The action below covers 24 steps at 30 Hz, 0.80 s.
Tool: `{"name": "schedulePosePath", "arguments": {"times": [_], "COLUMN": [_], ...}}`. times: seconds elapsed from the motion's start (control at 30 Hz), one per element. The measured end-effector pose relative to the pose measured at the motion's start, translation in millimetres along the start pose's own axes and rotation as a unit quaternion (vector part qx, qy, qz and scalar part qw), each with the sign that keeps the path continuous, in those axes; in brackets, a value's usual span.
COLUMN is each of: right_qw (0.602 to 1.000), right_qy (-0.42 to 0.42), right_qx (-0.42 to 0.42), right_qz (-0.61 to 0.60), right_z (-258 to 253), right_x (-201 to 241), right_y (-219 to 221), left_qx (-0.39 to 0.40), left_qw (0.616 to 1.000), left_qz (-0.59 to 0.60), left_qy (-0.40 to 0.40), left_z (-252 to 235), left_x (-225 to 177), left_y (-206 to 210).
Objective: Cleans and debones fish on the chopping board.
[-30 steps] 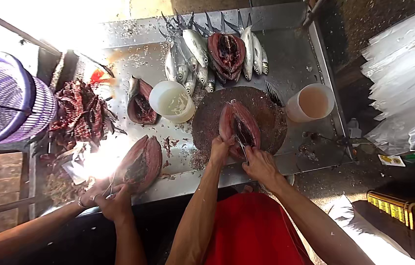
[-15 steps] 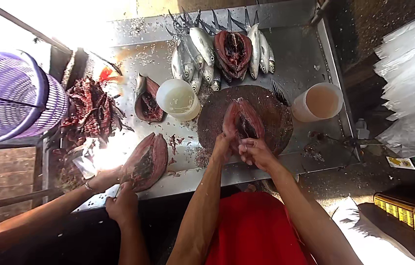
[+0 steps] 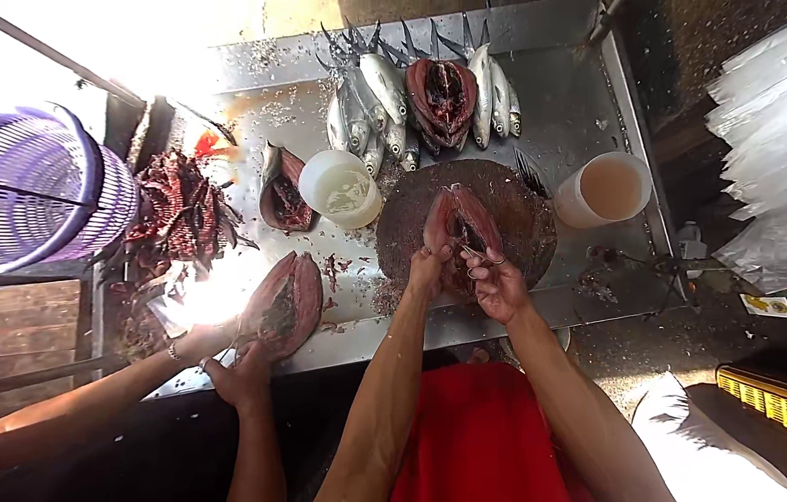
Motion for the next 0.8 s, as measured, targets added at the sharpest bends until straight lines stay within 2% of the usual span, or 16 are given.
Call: {"name": "schedulePosePath", "arguments": {"times": [0.07, 0.13, 0.17, 0.23, 0.27, 0.33, 0.37, 0.4, 0.43, 0.47, 0.5, 0.53, 0.6, 0.63, 0.7, 0.8], "right_qw": [0.998, 0.974, 0.929, 0.797, 0.777, 0.853, 0.874, 0.885, 0.877, 0.843, 0.781, 0.699, 0.544, 0.483, 0.391, 0.318], "right_qy": [-0.045, -0.148, -0.219, -0.320, -0.321, -0.265, -0.245, -0.241, -0.251, -0.263, -0.267, -0.246, -0.134, -0.071, -0.006, -0.002], "right_qx": [0.031, 0.022, 0.007, -0.055, -0.112, -0.245, -0.266, -0.237, -0.187, -0.154, -0.149, -0.163, -0.175, -0.169, -0.141, -0.115], "right_qz": [-0.005, 0.168, 0.299, 0.509, 0.529, 0.377, 0.324, 0.320, 0.365, 0.444, 0.545, 0.652, 0.809, 0.856, 0.909, 0.941], "right_z": [10, 20, 20, 12, 4, -5, 0, 9, 21, 32, 37, 37, 37, 35, 34, 33], "right_x": [3, 13, 19, 28, 29, 28, 28, 28, 27, 26, 26, 25, 16, 10, -4, -13], "right_y": [6, 6, 2, -23, -41, -54, -44, -28, -15, -5, 1, 3, 2, 3, 4, 13], "left_qx": [-0.001, 0.006, 0.012, 0.037, 0.053, 0.067, 0.063, 0.049, 0.032, 0.023, 0.016, 0.011, 0.015, 0.015, 0.010, -0.012], "left_qw": [1.000, 1.000, 1.000, 0.998, 0.997, 0.996, 0.997, 0.998, 0.999, 1.000, 1.000, 1.000, 0.999, 1.000, 1.000, 1.000], "left_qz": [-0.017, 0.003, 0.017, 0.039, 0.044, 0.041, 0.035, 0.025, 0.014, 0.003, -0.011, -0.028, -0.037, -0.026, -0.008, -0.008], "left_qy": [0.019, 0.009, 0.002, -0.020, -0.034, -0.044, -0.039, -0.028, -0.022, -0.019, -0.010, 0.000, 0.005, 0.008, 0.012, 0.017], "left_z": [2, 8, 11, 20, 23, 23, 20, 14, 9, 6, 2, -3, -2, 0, 6, 13], "left_x": [1, 6, 8, 10, 9, 8, 5, 0, -3, -3, -4, -4, -3, -3, -6, -4], "left_y": [0, -2, -3, -6, -7, -9, -10, -10, -10, -11, -11, -9, -7, -6, -4, -1]}}
Point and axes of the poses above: each hand's wrist, its own z-axis away from the middle knuckle, its own y-axis out of the palm, x = y × z, the point moved 1 cm from there along -z, towards the middle knuckle, and after that the axes turned 2 degrees about -x, right-handed, at the moved point
